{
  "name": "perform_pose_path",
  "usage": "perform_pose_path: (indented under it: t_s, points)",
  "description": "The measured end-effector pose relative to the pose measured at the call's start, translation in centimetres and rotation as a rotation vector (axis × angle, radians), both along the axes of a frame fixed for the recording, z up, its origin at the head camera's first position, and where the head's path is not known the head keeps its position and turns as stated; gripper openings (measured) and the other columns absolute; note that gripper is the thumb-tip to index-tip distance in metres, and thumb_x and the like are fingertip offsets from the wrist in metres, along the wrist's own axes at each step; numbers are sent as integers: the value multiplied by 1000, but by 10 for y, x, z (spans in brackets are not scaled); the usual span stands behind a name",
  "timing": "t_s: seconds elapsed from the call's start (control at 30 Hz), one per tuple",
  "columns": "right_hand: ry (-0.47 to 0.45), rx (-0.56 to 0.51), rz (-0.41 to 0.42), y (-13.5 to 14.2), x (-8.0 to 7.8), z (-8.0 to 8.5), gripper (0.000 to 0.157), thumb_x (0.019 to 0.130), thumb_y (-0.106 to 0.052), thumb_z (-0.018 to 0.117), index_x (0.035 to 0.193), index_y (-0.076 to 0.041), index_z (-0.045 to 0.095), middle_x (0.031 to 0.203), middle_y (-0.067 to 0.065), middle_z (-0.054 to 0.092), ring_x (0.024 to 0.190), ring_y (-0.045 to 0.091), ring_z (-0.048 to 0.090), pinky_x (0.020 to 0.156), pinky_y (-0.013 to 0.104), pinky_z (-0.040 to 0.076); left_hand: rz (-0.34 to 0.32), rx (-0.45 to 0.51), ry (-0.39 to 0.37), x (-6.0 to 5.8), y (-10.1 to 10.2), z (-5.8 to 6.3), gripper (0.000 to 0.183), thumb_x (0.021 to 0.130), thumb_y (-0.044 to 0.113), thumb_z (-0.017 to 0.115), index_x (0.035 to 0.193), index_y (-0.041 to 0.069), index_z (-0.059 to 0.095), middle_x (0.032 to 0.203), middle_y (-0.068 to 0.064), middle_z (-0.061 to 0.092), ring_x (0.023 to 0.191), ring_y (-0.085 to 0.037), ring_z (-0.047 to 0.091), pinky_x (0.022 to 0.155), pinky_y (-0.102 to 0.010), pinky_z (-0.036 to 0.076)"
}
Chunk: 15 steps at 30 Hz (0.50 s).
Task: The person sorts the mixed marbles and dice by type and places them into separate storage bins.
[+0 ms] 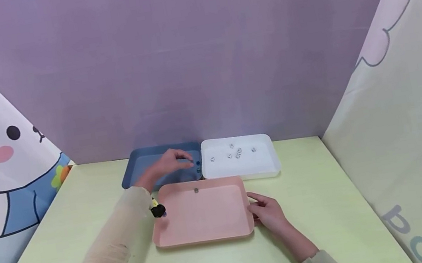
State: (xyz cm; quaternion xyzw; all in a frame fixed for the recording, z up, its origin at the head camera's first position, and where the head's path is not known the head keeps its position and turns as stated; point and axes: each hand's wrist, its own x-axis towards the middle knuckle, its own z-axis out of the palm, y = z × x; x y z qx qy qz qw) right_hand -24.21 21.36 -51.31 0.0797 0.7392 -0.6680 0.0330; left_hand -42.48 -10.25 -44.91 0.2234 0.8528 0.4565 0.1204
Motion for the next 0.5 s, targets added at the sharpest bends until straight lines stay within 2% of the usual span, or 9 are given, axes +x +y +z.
perform_pose_path:
  t_s: [0.13, 0.3, 0.4, 0.5]
  points:
    - [0, -11, 3, 2, 1, 0, 46, 87, 0, 63, 133, -2, 59, 100, 19, 67, 73, 26, 68, 59, 36, 57, 112, 67, -12, -12, 8, -8, 32, 91, 26, 70, 117, 7, 70, 118, -3, 62, 110, -23, 55, 89, -42, 49]
    - [8, -16, 15, 2, 1, -1, 47, 87, 0, 63, 133, -1, 58, 99, 19, 67, 72, 26, 68, 59, 36, 57, 252, 109, 5, -24, 16, -12, 26, 89, 24, 73, 111, 10, 73, 112, -6, 60, 102, -25, 54, 83, -42, 48]
    - [7, -13, 8, 1, 1, -1, 46, 87, 0, 62, 133, -2, 59, 98, 18, 67, 72, 26, 67, 58, 35, 57, 292, 107, 15, -30, 18, -12, 25, 88, 24, 74, 110, 11, 74, 110, -7, 60, 100, -27, 53, 82, -42, 48]
    - [7, -13, 10, 1, 2, -1, 46, 88, 0, 62, 133, -1, 58, 99, 19, 67, 73, 26, 67, 58, 36, 57, 299, 98, 24, -35, 19, -11, 24, 88, 24, 74, 109, 11, 74, 108, -7, 61, 98, -27, 53, 80, -41, 48]
